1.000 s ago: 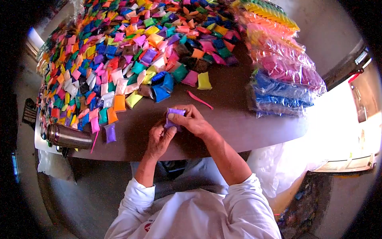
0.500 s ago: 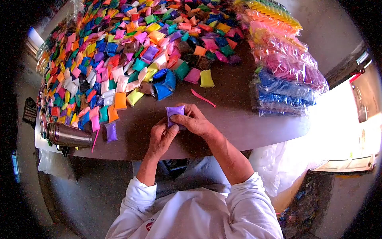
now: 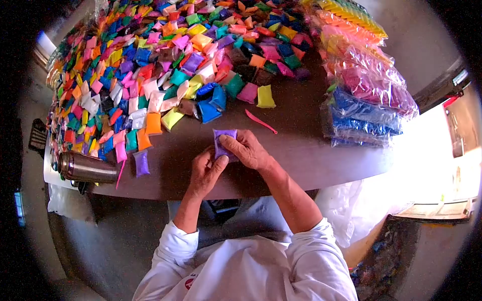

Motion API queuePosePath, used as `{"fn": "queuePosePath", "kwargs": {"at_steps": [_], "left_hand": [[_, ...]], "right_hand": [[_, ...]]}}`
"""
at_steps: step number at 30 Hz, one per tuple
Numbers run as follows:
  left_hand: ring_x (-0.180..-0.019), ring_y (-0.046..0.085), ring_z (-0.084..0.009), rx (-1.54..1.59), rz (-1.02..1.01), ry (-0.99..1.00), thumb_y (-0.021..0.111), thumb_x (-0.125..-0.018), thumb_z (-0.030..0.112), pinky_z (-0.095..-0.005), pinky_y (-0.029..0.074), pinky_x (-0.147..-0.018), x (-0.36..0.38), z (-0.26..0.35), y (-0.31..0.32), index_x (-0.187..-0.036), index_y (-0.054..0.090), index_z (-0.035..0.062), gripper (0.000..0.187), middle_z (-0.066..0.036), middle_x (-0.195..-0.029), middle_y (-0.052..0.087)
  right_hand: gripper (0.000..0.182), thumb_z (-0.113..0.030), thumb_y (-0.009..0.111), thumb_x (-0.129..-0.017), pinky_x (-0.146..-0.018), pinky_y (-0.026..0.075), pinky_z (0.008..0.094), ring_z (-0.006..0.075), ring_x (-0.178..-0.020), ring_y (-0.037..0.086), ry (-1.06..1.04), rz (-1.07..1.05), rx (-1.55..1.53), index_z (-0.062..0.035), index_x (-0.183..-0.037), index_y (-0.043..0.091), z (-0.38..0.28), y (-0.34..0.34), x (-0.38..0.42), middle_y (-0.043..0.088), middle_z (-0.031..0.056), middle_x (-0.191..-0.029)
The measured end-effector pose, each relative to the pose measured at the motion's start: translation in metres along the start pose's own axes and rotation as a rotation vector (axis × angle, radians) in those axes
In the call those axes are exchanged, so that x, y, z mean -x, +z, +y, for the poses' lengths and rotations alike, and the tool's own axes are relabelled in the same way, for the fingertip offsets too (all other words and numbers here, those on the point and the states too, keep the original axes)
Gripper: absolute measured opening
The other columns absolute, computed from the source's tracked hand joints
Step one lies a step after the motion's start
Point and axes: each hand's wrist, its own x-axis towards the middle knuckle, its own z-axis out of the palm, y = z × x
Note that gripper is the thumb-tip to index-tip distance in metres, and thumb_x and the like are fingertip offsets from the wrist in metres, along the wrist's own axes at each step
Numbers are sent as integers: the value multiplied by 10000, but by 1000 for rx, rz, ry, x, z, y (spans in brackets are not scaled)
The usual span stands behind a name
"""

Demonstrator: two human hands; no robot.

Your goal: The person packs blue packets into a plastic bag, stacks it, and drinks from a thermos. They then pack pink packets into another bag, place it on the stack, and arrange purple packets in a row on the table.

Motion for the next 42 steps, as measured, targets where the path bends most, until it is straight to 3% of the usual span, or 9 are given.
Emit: {"fn": "queuePosePath", "kwargs": {"at_steps": [5,14,17,22,27,34,42], "left_hand": [[-704,571,-219,2,106,85,573,-936,294,-329,455,-642,-2,-7,3,-982,584,4,294,-131,-824,593],[-746,581,-253,-70,83,162,549,-951,270,-338,458,-677,-4,-3,4,-1016,566,3,275,-146,-840,591],[-766,586,-264,-31,83,40,545,-954,274,-342,461,-687,0,-3,0,-1003,563,1,278,-153,-872,595],[-780,588,-279,-3,127,93,542,-957,251,-357,461,-688,-3,-2,3,-1000,556,-2,257,-165,-885,589],[-781,581,-358,-127,128,191,539,-955,223,-387,459,-687,-5,-5,5,-996,543,-1,227,-191,-873,575],[-776,581,-349,-36,105,106,532,-961,227,-388,460,-683,-2,-9,5,-1013,543,-2,235,-195,-872,575],[-780,575,-373,-170,108,150,516,-967,224,-397,463,-679,-2,0,8,-1012,544,0,230,-201,-866,579]], "right_hand": [[322,-336,553,-955,-654,425,263,73,-757,477,-24,66,-70,-20,-974,612,-5,10,0,577,-15,-828],[300,-311,628,-913,-629,434,261,75,-725,502,26,-14,-99,-18,-975,607,2,4,-2,587,-10,-825],[265,-268,655,-898,-637,444,255,73,-727,516,15,8,-141,-20,-981,607,2,8,-3,597,-7,-832],[239,-202,705,-859,-718,470,255,79,-791,559,-52,58,-133,-16,-980,617,5,15,-6,629,-6,-872],[241,-190,721,-843,-736,474,260,77,-807,564,-46,-4,-135,-24,-987,620,10,6,-6,632,-6,-886],[191,-177,720,-841,-696,463,245,72,-776,562,-79,142,-285,-32,-928,630,-3,20,-4,630,-18,-834],[170,-166,706,-847,-677,456,241,71,-761,558,-90,112,-258,-33,-919,628,7,12,-5,627,-7,-821]]}}
